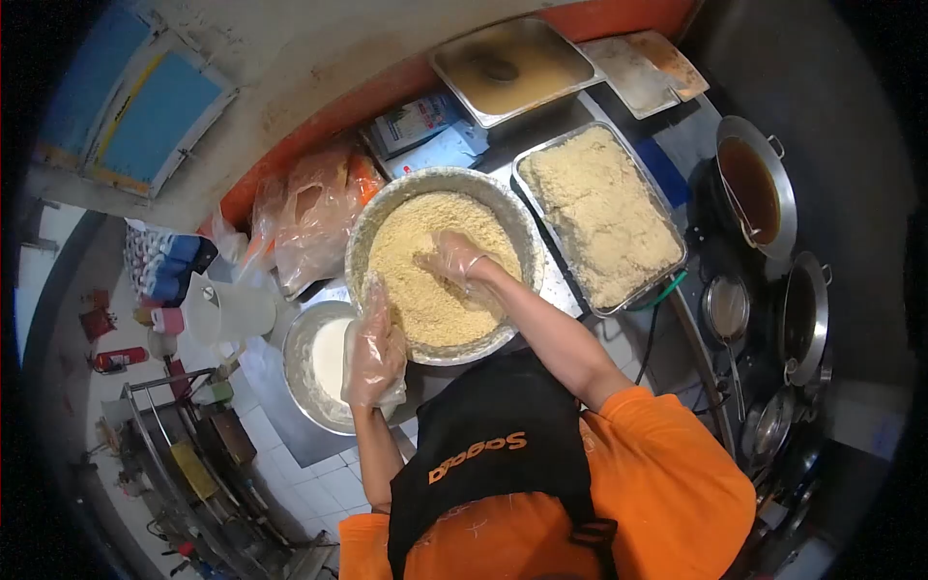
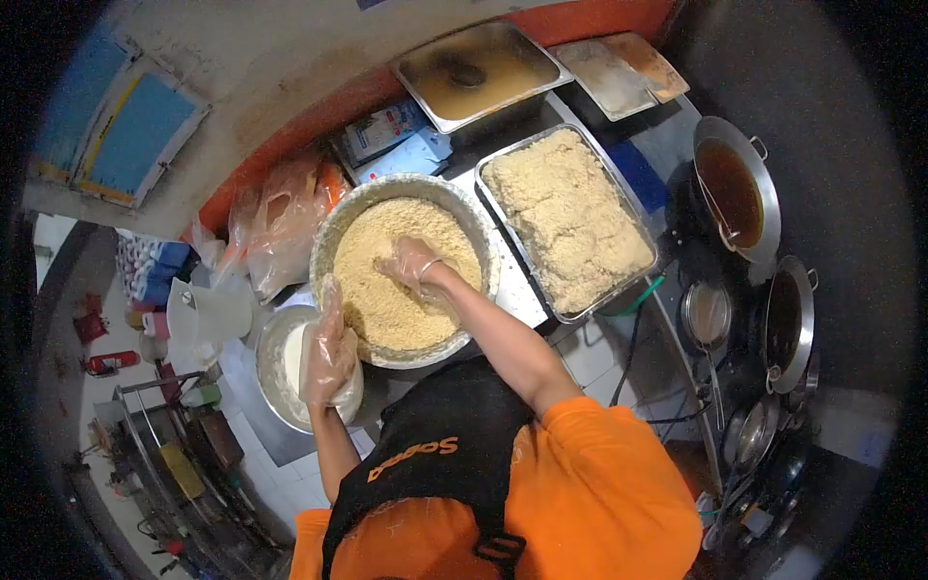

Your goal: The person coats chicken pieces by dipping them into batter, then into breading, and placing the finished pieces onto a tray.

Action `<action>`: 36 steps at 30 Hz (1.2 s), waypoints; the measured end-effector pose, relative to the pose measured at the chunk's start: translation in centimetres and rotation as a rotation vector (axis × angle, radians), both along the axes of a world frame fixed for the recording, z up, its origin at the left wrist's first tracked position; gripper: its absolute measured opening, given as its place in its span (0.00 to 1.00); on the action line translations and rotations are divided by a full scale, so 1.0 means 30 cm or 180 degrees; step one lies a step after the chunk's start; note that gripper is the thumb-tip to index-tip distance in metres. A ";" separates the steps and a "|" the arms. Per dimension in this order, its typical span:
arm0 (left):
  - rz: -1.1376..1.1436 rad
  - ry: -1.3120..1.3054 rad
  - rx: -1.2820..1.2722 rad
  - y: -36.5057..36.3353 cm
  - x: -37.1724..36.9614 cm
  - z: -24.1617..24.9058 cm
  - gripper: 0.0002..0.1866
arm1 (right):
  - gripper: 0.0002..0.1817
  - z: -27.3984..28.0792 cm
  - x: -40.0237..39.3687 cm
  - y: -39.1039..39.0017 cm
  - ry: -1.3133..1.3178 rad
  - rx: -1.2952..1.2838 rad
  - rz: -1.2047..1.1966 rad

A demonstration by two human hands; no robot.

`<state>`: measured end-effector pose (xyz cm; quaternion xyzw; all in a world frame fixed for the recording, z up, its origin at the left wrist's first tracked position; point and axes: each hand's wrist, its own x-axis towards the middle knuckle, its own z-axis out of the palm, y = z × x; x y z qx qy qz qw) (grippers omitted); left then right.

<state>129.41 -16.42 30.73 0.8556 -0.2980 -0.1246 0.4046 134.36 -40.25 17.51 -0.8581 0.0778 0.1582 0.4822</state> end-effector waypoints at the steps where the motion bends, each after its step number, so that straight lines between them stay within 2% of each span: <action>1: 0.0096 0.0166 -0.0277 0.002 -0.010 0.019 0.37 | 0.43 0.018 -0.018 0.003 -0.0148 0.0811 -0.0266; 2: 0.0123 0.0230 -0.0262 0.003 -0.016 0.037 0.38 | 0.43 0.038 -0.031 0.005 -0.0155 0.0828 -0.0259; 4: 0.0146 0.0150 -0.0250 0.025 -0.020 0.018 0.38 | 0.53 0.083 -0.068 0.003 0.0025 0.2515 -0.0900; 5: 0.0147 0.0084 -0.0263 0.026 -0.021 0.013 0.39 | 0.53 0.112 -0.081 -0.011 0.0026 0.2516 -0.0895; 7: 0.0156 0.0123 -0.0236 0.021 -0.024 0.035 0.39 | 0.39 0.174 -0.112 -0.054 0.0281 0.2287 -0.1403; 9: 0.0136 0.0165 -0.0223 0.012 -0.024 0.036 0.39 | 0.38 0.224 -0.158 -0.131 0.0166 0.2282 -0.1341; 11: 0.0254 0.0241 -0.0368 0.002 -0.016 0.027 0.39 | 0.34 0.253 -0.215 -0.215 0.0370 0.2425 -0.1857; 13: 0.0145 0.0148 -0.0276 -0.008 -0.014 0.060 0.39 | 0.30 0.272 -0.307 -0.325 0.0007 0.2653 -0.1993; 14: 0.0165 -0.0032 -0.0194 -0.017 -0.012 0.070 0.39 | 0.27 0.274 -0.346 -0.371 -0.0217 0.3342 -0.2327; 16: 0.0167 -0.0206 -0.0033 -0.027 -0.011 0.090 0.39 | 0.27 0.322 -0.451 -0.461 -0.0559 0.3578 -0.2687; 18: 0.0108 -0.0186 0.0006 -0.034 -0.002 0.091 0.39 | 0.27 0.220 -0.540 -0.622 -0.0572 0.2594 -0.2772; 19: 0.0080 -0.0170 0.0055 -0.034 0.003 0.090 0.39 | 0.27 0.204 -0.571 -0.654 -0.0591 0.2590 -0.2798; 21: -0.0005 -0.0159 0.0062 -0.016 0.015 0.050 0.38 | 0.27 0.182 -0.620 -0.704 -0.0435 0.1279 -0.3943; 22: -0.0061 -0.0157 0.0070 -0.012 0.027 0.036 0.38 | 0.27 0.134 -0.644 -0.748 -0.0460 0.1280 -0.3967; 24: -0.0127 -0.0015 0.0135 -0.009 0.037 0.064 0.37 | 0.26 0.021 -0.682 -0.817 -0.0866 0.0715 -0.3365; 25: -0.0154 0.0138 0.0206 -0.008 0.044 0.075 0.35 | 0.26 0.046 -0.688 -0.819 -0.0874 0.0726 -0.3377; 27: -0.0145 -0.0130 0.0244 0.000 0.078 0.090 0.35 | 0.23 0.140 -0.671 -0.798 -0.0646 -0.2110 -0.3076; 28: -0.0116 -0.0398 0.0287 0.013 0.099 0.105 0.35 | 0.22 0.144 -0.666 -0.794 -0.0831 -0.1994 -0.3298; 29: 0.0020 -0.0448 0.0357 0.023 0.127 0.125 0.35 | 0.21 0.121 -0.641 -0.793 -0.0984 -0.2265 -0.3551; 30: -0.0011 -0.0550 0.0418 0.032 0.167 0.150 0.34 | 0.23 0.082 -0.634 -0.809 -0.1498 -0.2260 -0.3281; 31: -0.0032 -0.0653 0.0495 0.054 0.214 0.174 0.33 | 0.32 0.175 -0.577 -0.733 -0.1204 -0.2320 -0.3379; 32: 0.0077 -0.0516 0.0252 0.090 0.270 0.148 0.33 | 0.45 0.129 -0.536 -0.707 -0.0506 -0.2375 -0.3416; 33: 0.0155 -0.0388 -0.0009 0.128 0.335 0.103 0.32 | 0.51 0.096 -0.498 -0.681 -0.0501 -0.2438 -0.3164; 35: 0.0309 0.0123 -0.0738 0.134 0.450 0.076 0.31 | 0.49 0.013 -0.468 -0.671 0.0205 -0.3104 -0.2743; 36: 0.0236 -0.0648 0.0120 0.159 0.549 0.031 0.30 | 0.49 0.007 -0.465 -0.681 0.0143 -0.3056 -0.2706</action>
